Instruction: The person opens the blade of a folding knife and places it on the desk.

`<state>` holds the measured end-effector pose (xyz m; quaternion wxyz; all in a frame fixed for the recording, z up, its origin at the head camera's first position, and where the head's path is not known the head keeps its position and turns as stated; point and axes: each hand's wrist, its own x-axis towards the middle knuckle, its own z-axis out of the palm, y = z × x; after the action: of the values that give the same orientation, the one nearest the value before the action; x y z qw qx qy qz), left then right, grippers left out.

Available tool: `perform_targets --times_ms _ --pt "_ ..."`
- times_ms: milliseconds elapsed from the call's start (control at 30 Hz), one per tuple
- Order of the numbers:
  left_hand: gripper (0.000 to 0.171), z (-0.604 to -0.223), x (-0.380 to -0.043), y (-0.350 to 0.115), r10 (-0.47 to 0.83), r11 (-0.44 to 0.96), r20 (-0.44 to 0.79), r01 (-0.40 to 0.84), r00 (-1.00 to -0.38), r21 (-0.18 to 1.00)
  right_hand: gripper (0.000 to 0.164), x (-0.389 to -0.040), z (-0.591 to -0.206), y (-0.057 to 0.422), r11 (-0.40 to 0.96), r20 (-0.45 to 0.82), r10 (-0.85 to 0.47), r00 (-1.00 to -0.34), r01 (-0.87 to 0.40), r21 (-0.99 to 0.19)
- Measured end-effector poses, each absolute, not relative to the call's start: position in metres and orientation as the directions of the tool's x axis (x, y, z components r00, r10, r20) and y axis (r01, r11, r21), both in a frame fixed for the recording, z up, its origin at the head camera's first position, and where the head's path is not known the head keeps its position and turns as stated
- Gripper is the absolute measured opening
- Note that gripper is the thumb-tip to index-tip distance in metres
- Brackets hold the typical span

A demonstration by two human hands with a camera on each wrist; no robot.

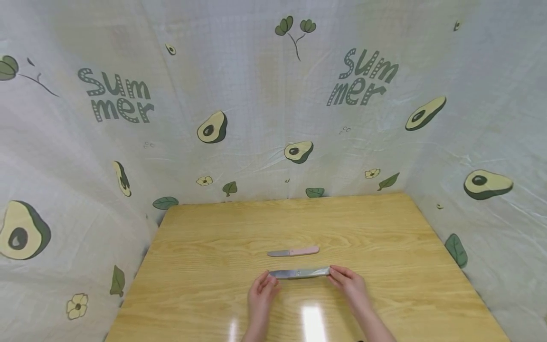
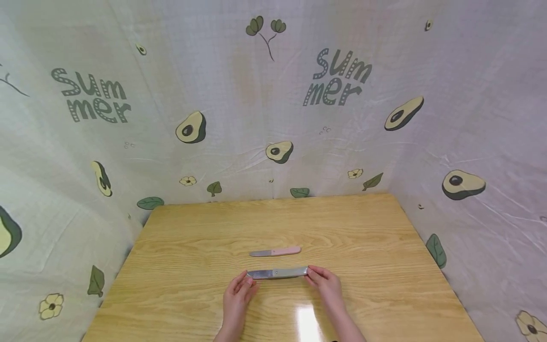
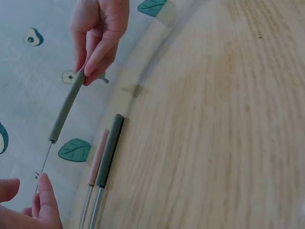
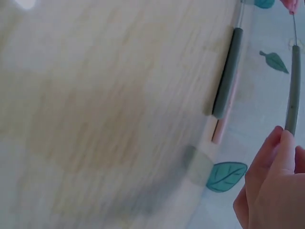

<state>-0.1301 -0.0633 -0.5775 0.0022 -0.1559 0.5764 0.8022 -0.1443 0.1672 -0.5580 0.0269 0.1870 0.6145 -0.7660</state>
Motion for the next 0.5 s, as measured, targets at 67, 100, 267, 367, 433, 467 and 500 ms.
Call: perform_targets --times_ms 67,100,267,367,433,467,500 --pt "0.057 -0.580 -0.124 -0.069 -0.136 -0.303 -0.272 -0.221 -0.953 0.927 0.038 -0.138 -0.562 0.170 -0.182 -0.326 0.143 -0.934 0.299 -0.937" --pt "0.059 -0.580 -0.121 -0.072 -0.119 -0.285 -0.280 -0.238 -0.953 0.929 0.039 -0.134 -0.564 0.172 -0.152 -0.328 0.110 -0.938 0.310 -0.938" --pt "0.061 -0.585 -0.109 -0.083 -0.083 -0.244 -0.305 -0.278 -0.949 0.929 0.049 -0.121 -0.570 0.179 -0.018 -0.327 -0.090 -0.941 0.330 -0.944" --pt "0.059 -0.587 -0.105 -0.086 -0.073 -0.222 -0.332 -0.310 -0.940 0.925 0.053 -0.118 -0.573 0.181 -0.007 -0.325 -0.166 -0.931 0.331 -0.944" --pt "0.060 -0.589 -0.104 -0.087 -0.057 -0.219 -0.361 -0.341 -0.931 0.914 0.053 -0.117 -0.575 0.180 -0.013 -0.322 -0.194 -0.927 0.330 -0.944" --pt "0.060 -0.590 -0.103 -0.088 -0.047 -0.221 -0.372 -0.354 -0.927 0.909 0.053 -0.117 -0.576 0.179 -0.018 -0.322 -0.203 -0.925 0.332 -0.943" --pt "0.060 -0.591 -0.103 -0.088 -0.038 -0.218 -0.386 -0.370 -0.922 0.903 0.053 -0.117 -0.577 0.179 -0.019 -0.324 -0.211 -0.922 0.335 -0.942"
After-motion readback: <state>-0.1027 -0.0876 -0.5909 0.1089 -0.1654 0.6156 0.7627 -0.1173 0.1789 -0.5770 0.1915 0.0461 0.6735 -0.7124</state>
